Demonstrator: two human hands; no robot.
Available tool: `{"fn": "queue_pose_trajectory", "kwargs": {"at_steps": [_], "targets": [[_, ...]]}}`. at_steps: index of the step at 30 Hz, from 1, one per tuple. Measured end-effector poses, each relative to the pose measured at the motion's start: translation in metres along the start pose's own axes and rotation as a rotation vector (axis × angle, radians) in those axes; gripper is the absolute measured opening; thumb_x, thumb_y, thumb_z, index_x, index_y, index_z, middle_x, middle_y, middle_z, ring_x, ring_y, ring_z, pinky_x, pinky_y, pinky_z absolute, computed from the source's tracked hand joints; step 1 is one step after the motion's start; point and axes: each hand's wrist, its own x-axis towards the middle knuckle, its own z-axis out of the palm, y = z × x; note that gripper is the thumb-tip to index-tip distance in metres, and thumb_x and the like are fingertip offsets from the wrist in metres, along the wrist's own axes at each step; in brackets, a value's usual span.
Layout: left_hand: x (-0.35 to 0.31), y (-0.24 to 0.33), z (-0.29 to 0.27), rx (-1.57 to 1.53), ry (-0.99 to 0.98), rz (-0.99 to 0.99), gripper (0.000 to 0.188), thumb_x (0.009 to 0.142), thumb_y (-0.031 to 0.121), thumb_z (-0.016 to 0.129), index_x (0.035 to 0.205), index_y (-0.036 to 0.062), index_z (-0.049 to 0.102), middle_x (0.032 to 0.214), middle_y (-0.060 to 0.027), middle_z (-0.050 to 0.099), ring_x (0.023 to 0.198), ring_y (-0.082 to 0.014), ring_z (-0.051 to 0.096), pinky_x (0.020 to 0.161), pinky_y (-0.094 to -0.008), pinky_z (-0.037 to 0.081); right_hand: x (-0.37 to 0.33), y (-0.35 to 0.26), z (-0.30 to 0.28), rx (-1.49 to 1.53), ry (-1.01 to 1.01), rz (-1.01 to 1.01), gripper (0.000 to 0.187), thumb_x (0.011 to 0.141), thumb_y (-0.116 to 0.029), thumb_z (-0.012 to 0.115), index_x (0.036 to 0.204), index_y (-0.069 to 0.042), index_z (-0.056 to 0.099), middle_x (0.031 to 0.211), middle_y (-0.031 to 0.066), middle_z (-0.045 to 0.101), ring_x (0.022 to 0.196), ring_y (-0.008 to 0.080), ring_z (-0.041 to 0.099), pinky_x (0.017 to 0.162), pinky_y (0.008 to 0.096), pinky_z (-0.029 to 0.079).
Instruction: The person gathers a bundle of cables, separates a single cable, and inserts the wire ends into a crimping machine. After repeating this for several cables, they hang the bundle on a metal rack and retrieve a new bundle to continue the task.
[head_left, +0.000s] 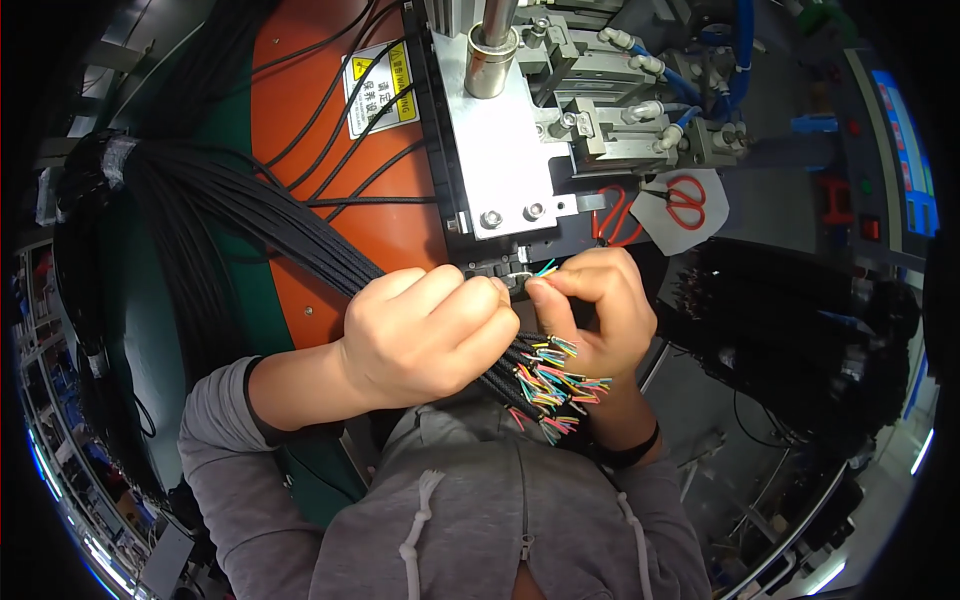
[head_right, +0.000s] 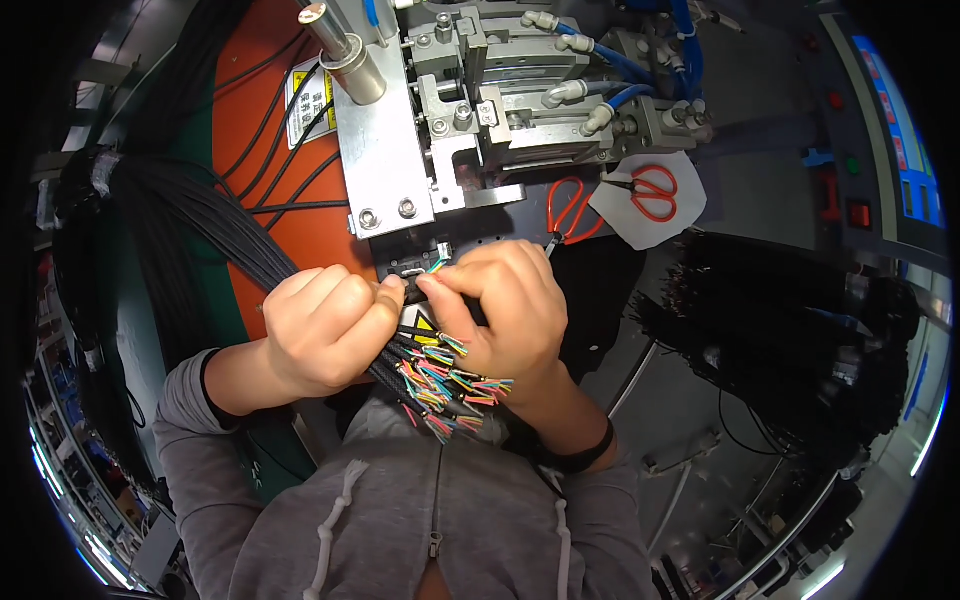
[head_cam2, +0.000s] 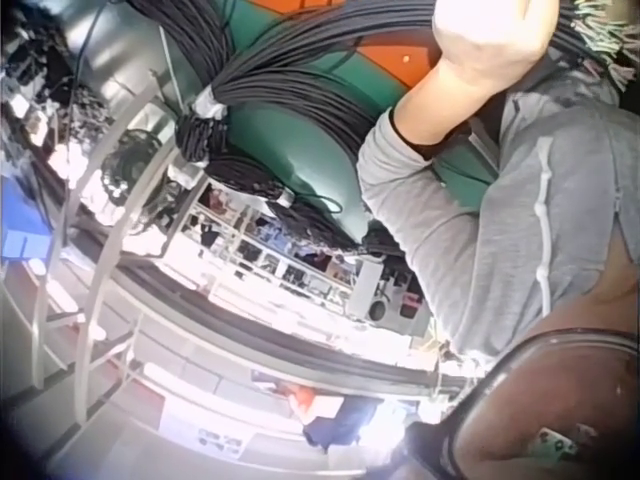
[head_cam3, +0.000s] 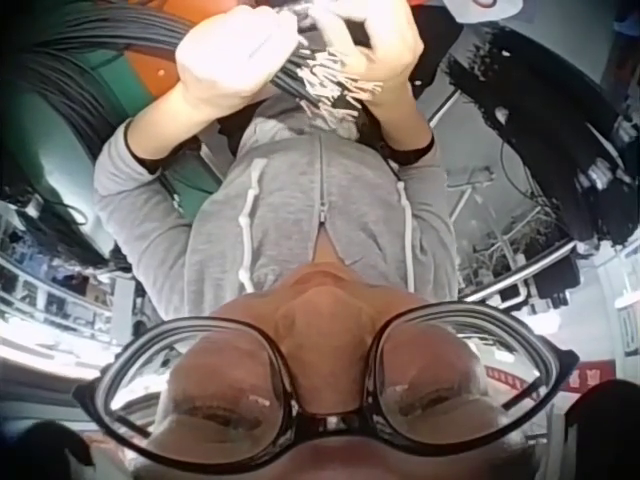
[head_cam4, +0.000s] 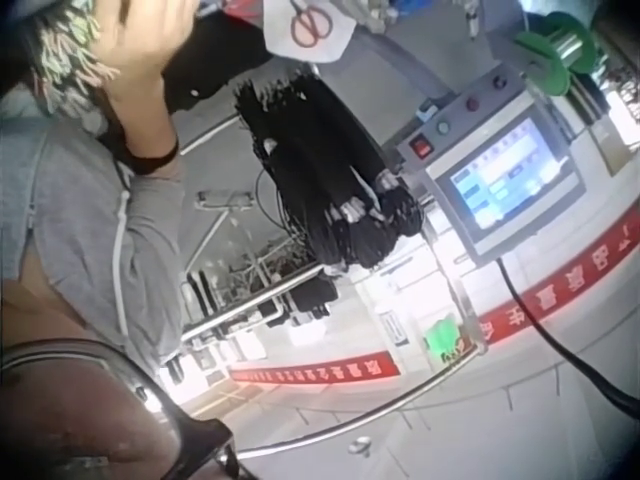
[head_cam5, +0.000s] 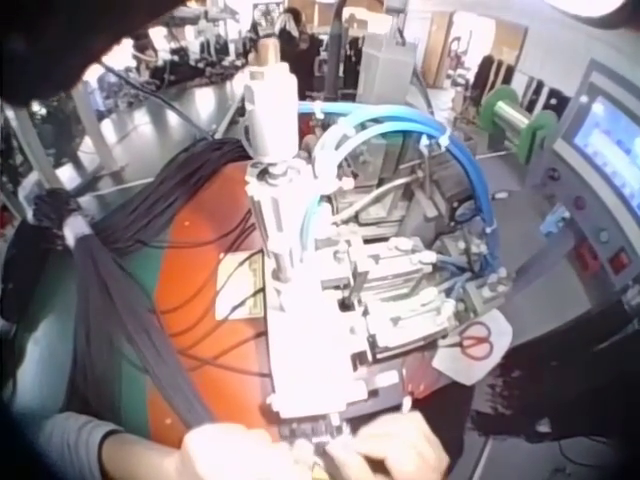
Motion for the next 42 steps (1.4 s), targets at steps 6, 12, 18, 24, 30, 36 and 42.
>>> {"fn": "queue_pose_trajectory", "kwargs": {"at_steps": [6,12,18,24,30,36,42], "targets": [[-0.005,-0.002,0.007,-0.022,-0.010,0.043,0.019,0.066,0.010,0.066,0.083,0.0033,0.066,0.069,-0.0004,0.054,0.053,-0.0124,0.049,0.044,-0.0248,0.033,-0.004,0.004,-0.022,0.797,-0.271,0.877,0.011,0.080,-0.001,0.069,0.080,-0.001,0.058,0.078,0.0055,0.057,0.071,0.0109,0.053,0.065,0.0244,0.042],[-0.008,0.000,0.014,-0.005,-0.007,0.013,0.027,0.066,0.013,0.065,0.092,0.0061,0.070,0.071,0.0012,0.056,0.053,-0.0100,0.047,0.044,-0.0241,0.032,-0.011,0.013,-0.015,0.853,-0.146,0.844,0.010,0.079,0.001,0.069,0.080,0.001,0.059,0.077,0.0059,0.060,0.070,0.0127,0.056,0.066,0.0248,0.044],[-0.008,0.000,0.013,0.045,-0.098,0.023,0.032,0.067,0.013,0.066,0.099,0.0087,0.070,0.071,0.0021,0.054,0.054,-0.0091,0.047,0.044,-0.0239,0.032,-0.007,0.022,-0.012,0.340,-0.204,0.490,0.008,0.079,0.003,0.068,0.079,0.002,0.061,0.077,0.0068,0.061,0.072,0.0137,0.057,0.067,0.0257,0.045],[-0.007,0.004,0.016,0.130,-0.214,-0.047,0.034,0.072,0.014,0.063,0.105,0.0105,0.068,0.070,0.0024,0.044,0.056,-0.0102,0.045,0.046,-0.0245,0.031,-0.005,0.027,0.004,0.144,-0.187,0.347,0.006,0.077,0.004,0.067,0.078,0.003,0.061,0.071,0.0072,0.059,0.067,0.0156,0.056,0.063,0.0271,0.045],[-0.004,0.010,0.015,0.208,-0.316,-0.133,0.035,0.074,0.016,0.059,0.108,0.0116,0.067,0.073,0.0009,0.041,0.058,-0.0118,0.045,0.048,-0.0257,0.032,-0.006,0.029,0.006,0.076,-0.242,0.303,0.006,0.073,0.006,0.065,0.076,0.002,0.061,0.069,0.0081,0.057,0.064,0.0186,0.055,0.060,0.0281,0.044],[-0.003,0.011,0.010,0.146,-0.345,-0.142,0.040,0.074,0.016,0.059,0.114,0.0119,0.064,0.076,-0.0005,0.042,0.061,-0.0129,0.047,0.049,-0.0268,0.033,-0.010,0.032,0.013,0.073,-0.132,0.244,0.007,0.071,0.005,0.065,0.073,0.001,0.060,0.068,0.0078,0.056,0.064,0.0192,0.055,0.059,0.0282,0.044],[-0.002,0.012,0.008,0.154,-0.369,-0.145,0.042,0.075,0.016,0.059,0.117,0.0120,0.063,0.076,-0.0007,0.041,0.062,-0.0131,0.047,0.049,-0.0272,0.033,-0.011,0.031,0.013,0.077,-0.146,0.224,0.007,0.070,0.005,0.066,0.073,0.001,0.060,0.068,0.0075,0.057,0.065,0.0189,0.055,0.061,0.0281,0.044]]}}
